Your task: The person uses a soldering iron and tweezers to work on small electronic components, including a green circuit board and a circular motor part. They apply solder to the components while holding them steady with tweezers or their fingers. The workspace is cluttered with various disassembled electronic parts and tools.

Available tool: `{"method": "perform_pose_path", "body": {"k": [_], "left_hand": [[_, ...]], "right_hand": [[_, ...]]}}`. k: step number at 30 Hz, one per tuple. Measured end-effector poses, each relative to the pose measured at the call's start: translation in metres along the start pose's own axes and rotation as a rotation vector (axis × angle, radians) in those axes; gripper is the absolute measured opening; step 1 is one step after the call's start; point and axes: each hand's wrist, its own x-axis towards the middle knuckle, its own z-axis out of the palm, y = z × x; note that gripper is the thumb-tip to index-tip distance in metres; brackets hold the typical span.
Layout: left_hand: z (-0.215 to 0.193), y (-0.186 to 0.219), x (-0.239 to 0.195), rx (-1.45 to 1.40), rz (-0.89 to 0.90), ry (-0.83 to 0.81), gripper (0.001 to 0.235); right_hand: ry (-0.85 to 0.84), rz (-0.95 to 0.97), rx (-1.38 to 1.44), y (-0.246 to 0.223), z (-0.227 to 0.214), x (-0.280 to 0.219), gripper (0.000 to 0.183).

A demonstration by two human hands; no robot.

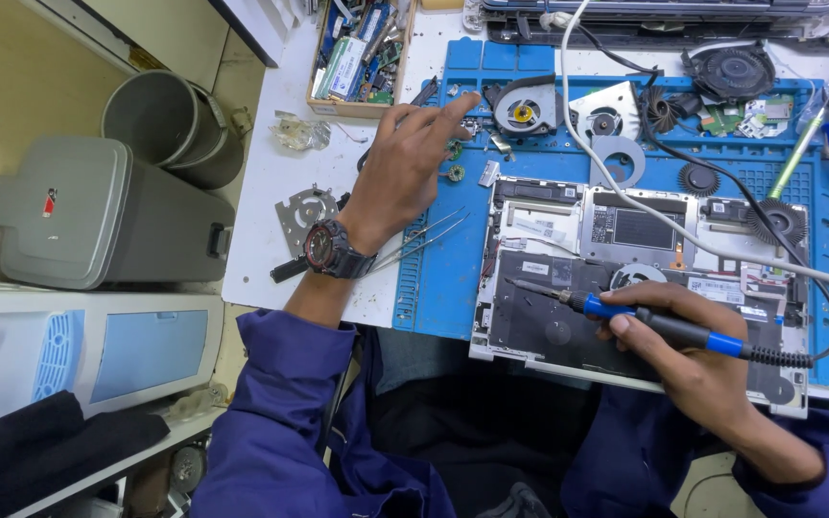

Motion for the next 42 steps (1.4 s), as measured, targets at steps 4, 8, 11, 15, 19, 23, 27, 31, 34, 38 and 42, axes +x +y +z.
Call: {"method": "perform_pose_path", "body": {"k": [4, 8, 11, 15, 19, 23, 27, 31, 34, 38, 42], "left_hand": [[-0.029, 0.016, 0.000, -0.025, 0.009, 0.100, 0.079], [-0.067, 0.064, -0.018, -0.076, -0.022, 0.258, 0.055], [-0.090, 0.130, -0.040, -0.213, 0.057, 0.296, 0.043], [-0.099, 0.199, -0.061, -0.309, 0.322, 0.114, 0.028], [-0.050, 0.214, -0.088, -0.399, 0.405, 0.035, 0.018], [-0.023, 0.216, -0.095, -0.312, 0.456, 0.168, 0.009], [-0.011, 0.211, -0.101, -0.343, 0.473, 0.146, 0.013], [-0.011, 0.207, -0.103, -0.381, 0.445, 0.147, 0.013], [-0.013, 0.205, -0.102, -0.399, 0.425, 0.158, 0.019], [-0.012, 0.203, -0.102, -0.432, 0.431, 0.144, 0.018], [-0.014, 0.201, -0.100, -0.425, 0.437, 0.091, 0.014]], "right_hand": [[0.004, -0.007, 0.026, 0.003, 0.000, -0.001, 0.022], [0.014, -0.018, 0.031, 0.004, 0.000, 0.000, 0.022], [0.023, -0.012, 0.048, 0.001, 0.002, -0.001, 0.020], [0.046, 0.023, 0.024, -0.002, 0.003, -0.002, 0.020], [0.050, 0.007, 0.017, -0.001, 0.005, -0.004, 0.019], [0.047, -0.013, -0.013, 0.001, 0.004, -0.004, 0.019], [0.062, 0.037, -0.027, -0.002, 0.006, -0.002, 0.021], [0.065, 0.077, 0.091, 0.009, 0.007, -0.006, 0.021], [0.076, 0.093, 0.101, 0.011, 0.007, -0.006, 0.022], [0.077, 0.106, 0.082, 0.012, 0.006, -0.005, 0.022], [0.057, 0.078, -0.036, 0.005, 0.005, -0.003, 0.022]]}}
